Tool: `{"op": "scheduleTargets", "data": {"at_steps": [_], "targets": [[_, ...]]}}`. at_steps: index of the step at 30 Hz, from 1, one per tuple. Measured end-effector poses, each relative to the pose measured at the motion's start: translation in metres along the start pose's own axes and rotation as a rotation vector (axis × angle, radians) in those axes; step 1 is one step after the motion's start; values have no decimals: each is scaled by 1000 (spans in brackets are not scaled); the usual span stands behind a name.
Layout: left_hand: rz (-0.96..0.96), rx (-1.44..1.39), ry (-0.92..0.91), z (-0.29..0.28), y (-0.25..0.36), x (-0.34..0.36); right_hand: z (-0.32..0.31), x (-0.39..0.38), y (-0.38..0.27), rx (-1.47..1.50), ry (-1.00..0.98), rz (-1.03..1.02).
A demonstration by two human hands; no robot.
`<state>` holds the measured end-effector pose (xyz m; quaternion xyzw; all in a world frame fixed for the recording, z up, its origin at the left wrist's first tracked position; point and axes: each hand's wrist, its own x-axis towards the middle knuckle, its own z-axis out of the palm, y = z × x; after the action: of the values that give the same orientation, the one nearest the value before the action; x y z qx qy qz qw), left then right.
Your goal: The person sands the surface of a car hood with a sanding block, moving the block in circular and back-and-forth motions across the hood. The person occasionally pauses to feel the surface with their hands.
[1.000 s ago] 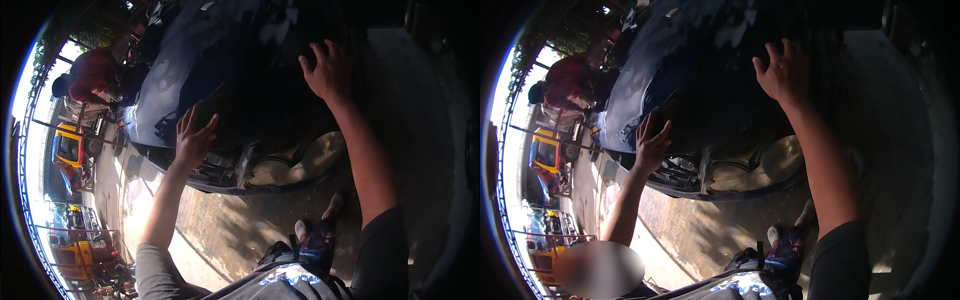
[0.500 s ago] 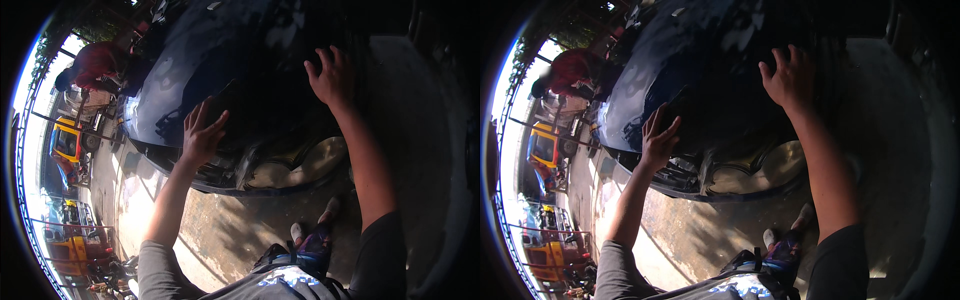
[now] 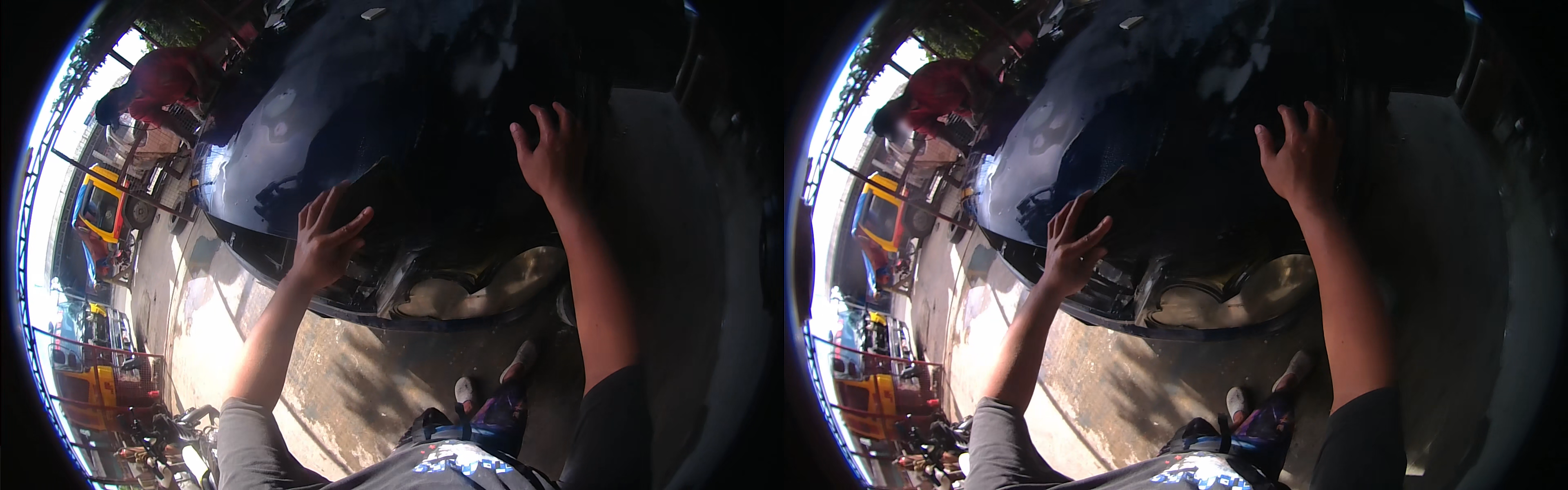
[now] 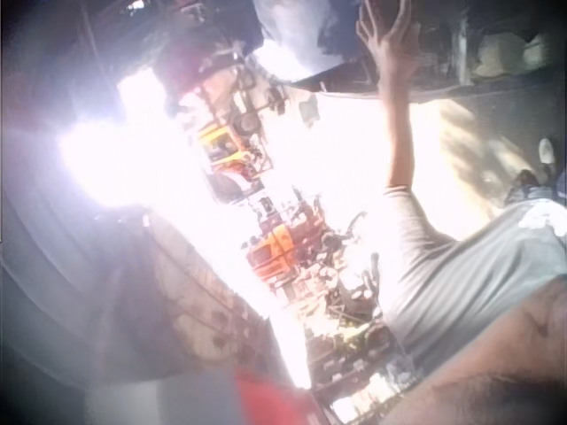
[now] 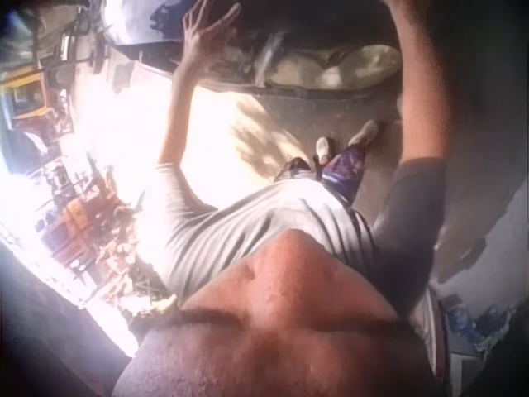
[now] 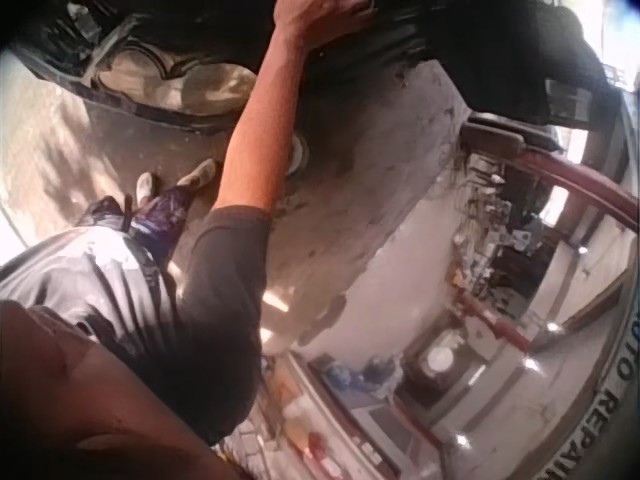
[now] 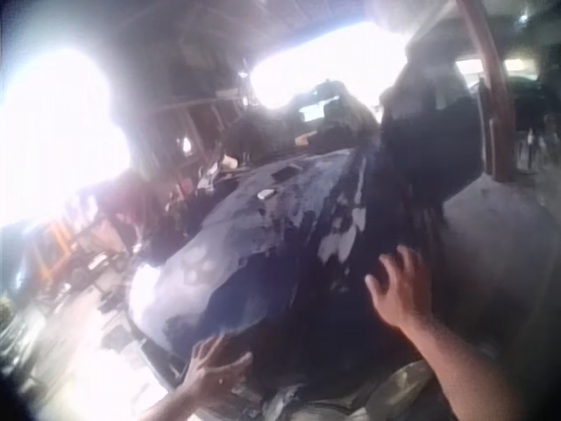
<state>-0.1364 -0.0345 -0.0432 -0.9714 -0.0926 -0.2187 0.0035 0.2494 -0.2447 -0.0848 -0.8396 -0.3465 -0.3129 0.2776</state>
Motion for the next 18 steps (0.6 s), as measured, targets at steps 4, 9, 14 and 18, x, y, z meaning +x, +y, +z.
{"op": "scheduleTargets", "data": {"at_steps": [4,9,14,18], "targets": [[-239,46,100,16,-46,132,1,1,2,74,39,-34],[-219,64,170,7,6,52,1,-2,4,57,-37,-10],[-151,65,108,-2,-3,-30,-2,0,3,1,-53,-19],[-352,118,181,-1,-68,61,0,2,3,10,3,-52]]}}
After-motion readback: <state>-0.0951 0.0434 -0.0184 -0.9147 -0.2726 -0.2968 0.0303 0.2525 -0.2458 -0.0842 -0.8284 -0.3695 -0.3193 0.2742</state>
